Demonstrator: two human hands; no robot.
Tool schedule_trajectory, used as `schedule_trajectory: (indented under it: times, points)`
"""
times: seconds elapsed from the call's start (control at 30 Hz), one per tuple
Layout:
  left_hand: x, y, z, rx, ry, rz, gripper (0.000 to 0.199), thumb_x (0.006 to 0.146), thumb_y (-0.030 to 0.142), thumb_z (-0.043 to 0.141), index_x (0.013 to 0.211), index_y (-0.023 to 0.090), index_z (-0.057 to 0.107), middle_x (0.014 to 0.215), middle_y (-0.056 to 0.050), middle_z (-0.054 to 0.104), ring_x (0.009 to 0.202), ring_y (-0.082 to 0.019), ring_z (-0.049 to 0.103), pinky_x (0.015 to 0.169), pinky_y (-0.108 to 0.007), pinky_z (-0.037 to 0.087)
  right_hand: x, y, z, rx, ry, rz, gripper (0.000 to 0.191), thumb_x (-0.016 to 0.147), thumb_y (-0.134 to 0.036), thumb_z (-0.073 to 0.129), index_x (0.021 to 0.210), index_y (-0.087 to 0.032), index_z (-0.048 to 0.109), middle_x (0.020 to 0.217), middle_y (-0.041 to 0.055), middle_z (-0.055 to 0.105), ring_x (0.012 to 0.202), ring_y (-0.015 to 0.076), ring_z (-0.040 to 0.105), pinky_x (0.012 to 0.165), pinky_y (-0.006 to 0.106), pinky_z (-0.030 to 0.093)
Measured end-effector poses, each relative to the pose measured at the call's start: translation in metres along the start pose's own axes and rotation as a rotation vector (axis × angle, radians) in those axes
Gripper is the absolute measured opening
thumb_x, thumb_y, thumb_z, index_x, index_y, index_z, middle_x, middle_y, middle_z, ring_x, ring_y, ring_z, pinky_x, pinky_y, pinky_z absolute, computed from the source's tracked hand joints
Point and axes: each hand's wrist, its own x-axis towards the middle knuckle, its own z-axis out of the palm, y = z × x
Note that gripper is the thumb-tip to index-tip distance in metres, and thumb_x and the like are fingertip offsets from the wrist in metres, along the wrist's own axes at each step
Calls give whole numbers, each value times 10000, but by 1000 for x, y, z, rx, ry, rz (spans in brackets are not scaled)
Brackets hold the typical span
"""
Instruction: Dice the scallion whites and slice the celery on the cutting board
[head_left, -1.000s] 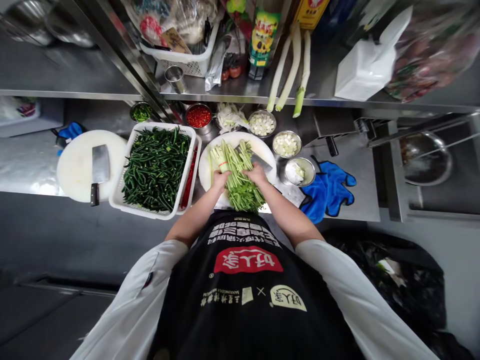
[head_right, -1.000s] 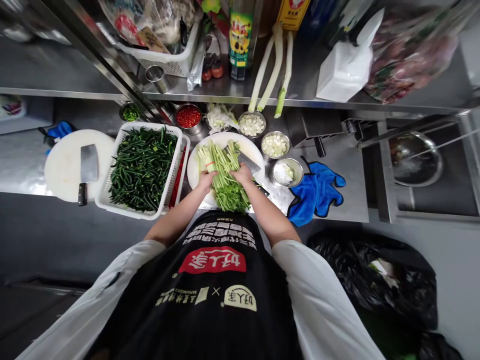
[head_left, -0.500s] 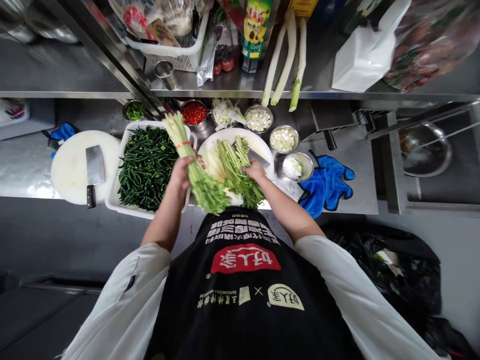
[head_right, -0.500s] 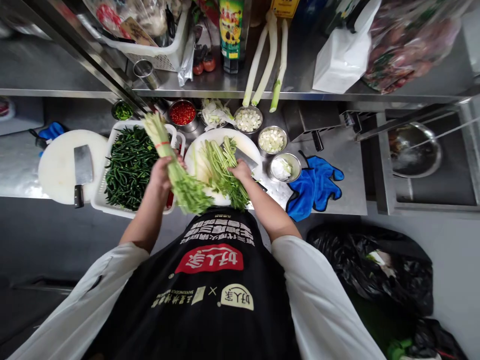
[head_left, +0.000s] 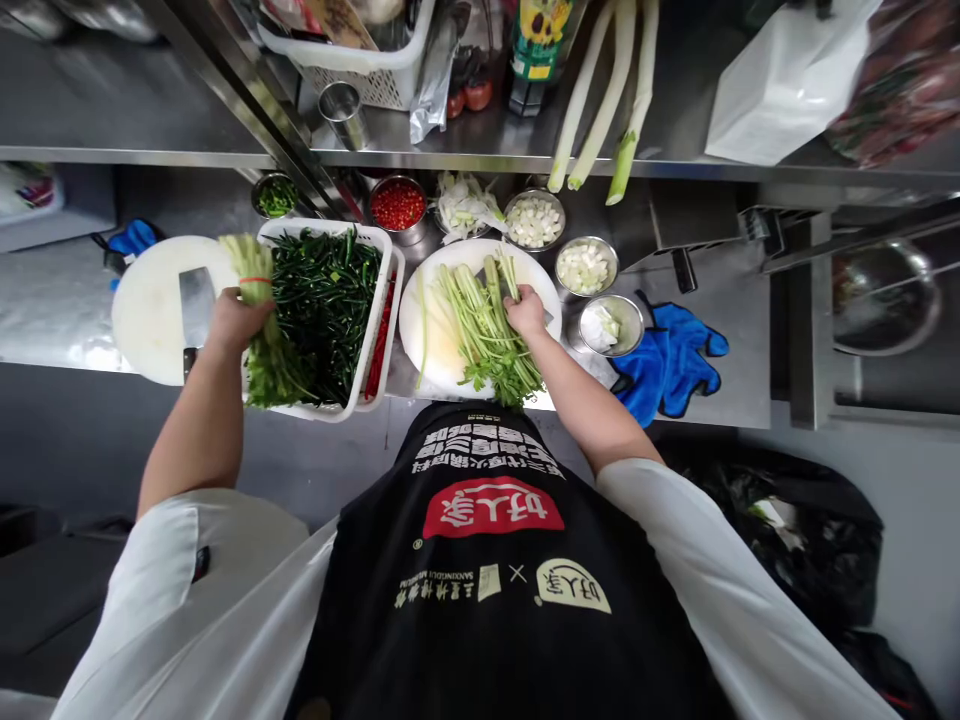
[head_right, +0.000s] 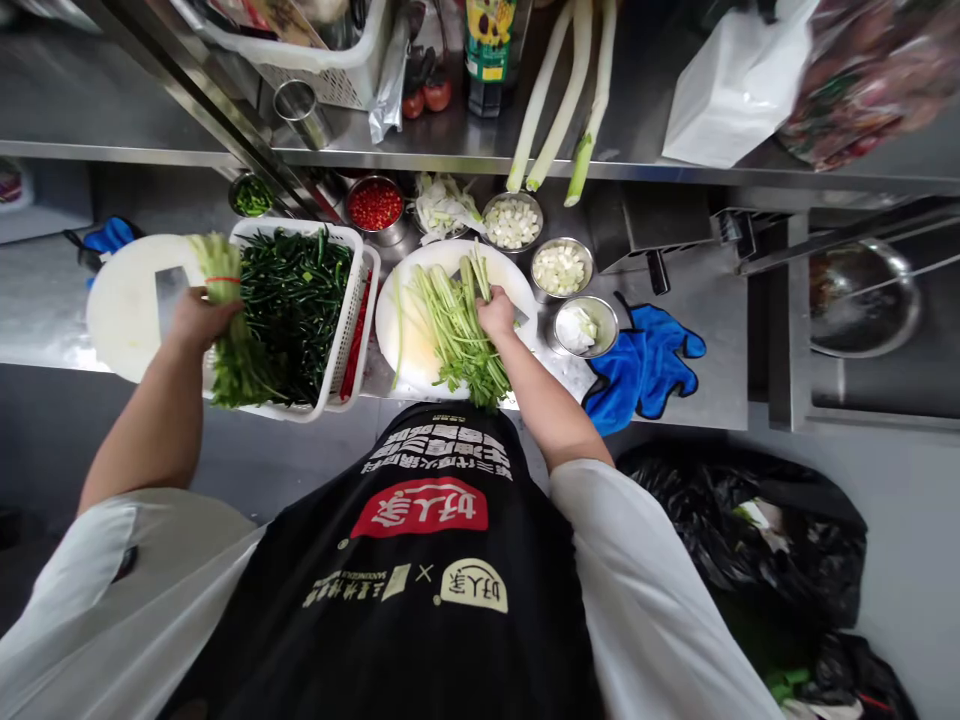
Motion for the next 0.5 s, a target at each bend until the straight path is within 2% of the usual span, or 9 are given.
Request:
schedule_trajectory:
  times: [0.1, 0.17, 0.2, 0.23, 0.27, 0.33, 0.37, 0.43, 0.5]
  points:
    - [-19, 12, 2, -9, 130, 197, 677, 813, 220, 846, 1410, 127, 540, 1492, -152, 627, 1366, -290, 584, 1239, -507, 422, 2, -11, 3, -71, -33, 25, 414, 943, -306, 672, 1334, -175, 636, 1230, 130, 784, 1162, 297, 729, 1039, 362, 536]
    - [-46, 32, 13, -153, 214, 402, 586, 828, 209, 801, 1371, 136, 590, 1480, -140, 629, 1385, -278, 569, 1253, -475, 401, -2, -16, 8, -127, -60, 50, 489, 949, -363, 696, 1384, -158, 605, 1277, 171, 763, 1216, 336, 714, 1074, 416, 526]
    - [-61, 44, 25, -281, 155, 489, 499, 873, 239, 754, 1345, 149, 619, 1392, -117, 683, 1290, -251, 630, 1194, -444, 464, -6, -18, 11, -148, -72, 61, 533, 961, -406, 691, 1416, -148, 584, 1300, 193, 751, 1235, 356, 706, 1086, 446, 522]
    - [-78, 58, 41, -420, 19, 533, 415, 907, 270, 712, 1302, 159, 650, 1267, -92, 737, 1160, -230, 688, 1113, -424, 523, -9, -19, 13, -161, -83, 71, 578, 974, -453, 679, 1443, -137, 562, 1320, 214, 738, 1247, 374, 701, 1094, 473, 519]
    - [-94, 73, 62, -525, -177, 543, 386, 906, 296, 712, 1265, 162, 673, 1181, -79, 764, 1084, -228, 716, 1061, -412, 549, -14, -20, 16, -169, -92, 77, 627, 981, -498, 669, 1468, -125, 542, 1336, 233, 726, 1254, 389, 698, 1098, 492, 517]
    - [-124, 103, 113, -626, -463, 414, 384, 802, 281, 803, 1148, 143, 709, 1072, -95, 783, 1040, -262, 738, 1020, -401, 552, -21, -22, 20, -178, -108, 81, 749, 962, -570, 684, 1517, -103, 498, 1366, 262, 703, 1264, 408, 691, 1104, 509, 515]
    - [-136, 117, 139, -646, -526, 300, 420, 734, 254, 853, 1111, 135, 709, 1075, -125, 782, 1060, -292, 740, 1008, -403, 549, -25, -23, 22, -179, -114, 79, 824, 935, -593, 715, 1544, -96, 471, 1385, 271, 690, 1271, 413, 687, 1107, 509, 516]
    - [-154, 139, 187, -687, -496, 103, 519, 656, 187, 885, 1135, 146, 689, 1145, -174, 773, 1119, -320, 734, 996, -400, 538, -31, -25, 23, -179, -126, 77, 977, 859, -593, 805, 1599, -91, 410, 1431, 279, 661, 1289, 415, 678, 1107, 498, 522]
    - [-164, 152, 222, -681, -406, 88, 546, 645, 136, 852, 1159, 156, 668, 1134, -178, 774, 1102, -311, 744, 971, -382, 536, -35, -25, 24, -181, -136, 83, 1065, 791, -527, 880, 1625, -96, 377, 1459, 275, 645, 1296, 409, 678, 1090, 474, 538]
